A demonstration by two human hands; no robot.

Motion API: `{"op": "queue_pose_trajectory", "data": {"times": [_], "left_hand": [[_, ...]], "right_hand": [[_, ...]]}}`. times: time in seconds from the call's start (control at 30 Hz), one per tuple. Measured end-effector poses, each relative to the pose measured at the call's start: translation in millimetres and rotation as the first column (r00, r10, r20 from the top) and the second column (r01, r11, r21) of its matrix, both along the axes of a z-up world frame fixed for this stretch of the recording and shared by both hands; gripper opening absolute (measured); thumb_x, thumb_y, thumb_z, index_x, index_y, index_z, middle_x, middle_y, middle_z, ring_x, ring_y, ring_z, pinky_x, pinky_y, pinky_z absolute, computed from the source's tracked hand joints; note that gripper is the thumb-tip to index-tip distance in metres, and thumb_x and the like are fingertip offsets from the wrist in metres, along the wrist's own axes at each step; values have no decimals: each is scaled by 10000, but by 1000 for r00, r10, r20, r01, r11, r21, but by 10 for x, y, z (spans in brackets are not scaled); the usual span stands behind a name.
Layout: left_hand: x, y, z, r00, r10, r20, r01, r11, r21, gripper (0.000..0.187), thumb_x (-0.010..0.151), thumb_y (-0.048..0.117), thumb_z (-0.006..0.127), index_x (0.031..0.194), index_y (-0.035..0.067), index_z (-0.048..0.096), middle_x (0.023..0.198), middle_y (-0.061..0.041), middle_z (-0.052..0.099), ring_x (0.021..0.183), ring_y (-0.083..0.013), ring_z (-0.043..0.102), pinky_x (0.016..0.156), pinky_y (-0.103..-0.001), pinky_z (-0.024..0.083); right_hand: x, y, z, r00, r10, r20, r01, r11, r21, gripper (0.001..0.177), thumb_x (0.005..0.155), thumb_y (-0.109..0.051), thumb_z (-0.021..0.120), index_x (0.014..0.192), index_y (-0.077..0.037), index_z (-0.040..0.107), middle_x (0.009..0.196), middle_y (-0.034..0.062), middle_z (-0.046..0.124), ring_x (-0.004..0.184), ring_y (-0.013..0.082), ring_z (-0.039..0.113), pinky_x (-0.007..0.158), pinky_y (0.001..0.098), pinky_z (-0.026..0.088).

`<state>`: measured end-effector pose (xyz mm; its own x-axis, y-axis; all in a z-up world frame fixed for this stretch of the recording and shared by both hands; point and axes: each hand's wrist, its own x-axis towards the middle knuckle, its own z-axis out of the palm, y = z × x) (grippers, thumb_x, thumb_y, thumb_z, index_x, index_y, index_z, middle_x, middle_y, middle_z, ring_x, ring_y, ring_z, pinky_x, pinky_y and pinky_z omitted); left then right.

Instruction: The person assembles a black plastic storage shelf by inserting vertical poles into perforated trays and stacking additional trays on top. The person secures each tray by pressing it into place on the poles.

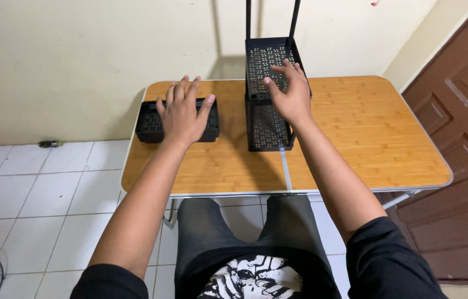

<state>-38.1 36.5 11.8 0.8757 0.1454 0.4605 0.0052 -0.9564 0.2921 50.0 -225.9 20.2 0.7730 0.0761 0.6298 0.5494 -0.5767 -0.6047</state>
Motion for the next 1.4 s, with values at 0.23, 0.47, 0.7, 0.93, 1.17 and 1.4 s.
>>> {"op": "queue_pose_trajectory", "data": {"times": [0.23,0.47,0.7,0.93,1.17,1.4], "left_hand": [[-200,374,31,995,81,65,-82,997,14,641,1025,625,412,1509,212,486,1587,-123,396,1494,-353,267,1153,-695,139],[-270,720,-44,986,165,19,-165,986,-3,656,1015,632,399,1487,189,508,1589,-118,381,1487,-362,251,1139,-715,109],[-158,988,-204,968,235,-94,-237,971,-14,647,1014,642,409,1457,187,529,1590,-120,371,1495,-363,245,1156,-703,100],[73,1175,-541,965,213,-150,-222,974,-42,570,996,616,454,1325,192,647,1578,-126,386,1489,-356,258,1151,-701,99],[386,1347,-974,965,184,-189,-194,980,-35,546,996,609,481,1284,191,680,1565,-117,420,1491,-336,274,1171,-679,116],[738,1534,-1356,967,141,-213,-157,986,-60,557,999,591,504,1320,159,647,1559,-130,424,1501,-340,260,1197,-637,99]], "right_hand": [[-199,431,148,997,76,2,-75,994,-83,387,921,-304,752,1253,-113,703,1549,212,478,1509,415,290,1190,602,172],[-265,872,111,970,236,63,-220,957,-191,377,956,-306,718,1261,-88,678,1553,194,479,1523,385,277,1243,549,198],[-176,1220,-111,923,383,-35,-384,911,-153,402,934,-262,732,1271,-52,670,1408,187,624,1405,368,489,1152,468,396],[103,1469,-570,897,334,-288,-371,925,-82,426,890,-272,736,1258,-68,665,1220,140,737,1077,300,721,912,391,563],[474,1635,-1141,928,242,-284,-300,936,-183,405,851,-256,782,1214,-94,701,1182,178,717,1169,375,629,986,452,496],[756,1759,-1495,936,272,-222,-318,926,-205,426,825,-218,798,1213,-75,695,1359,188,636,1329,392,510,1125,464,399]]}}
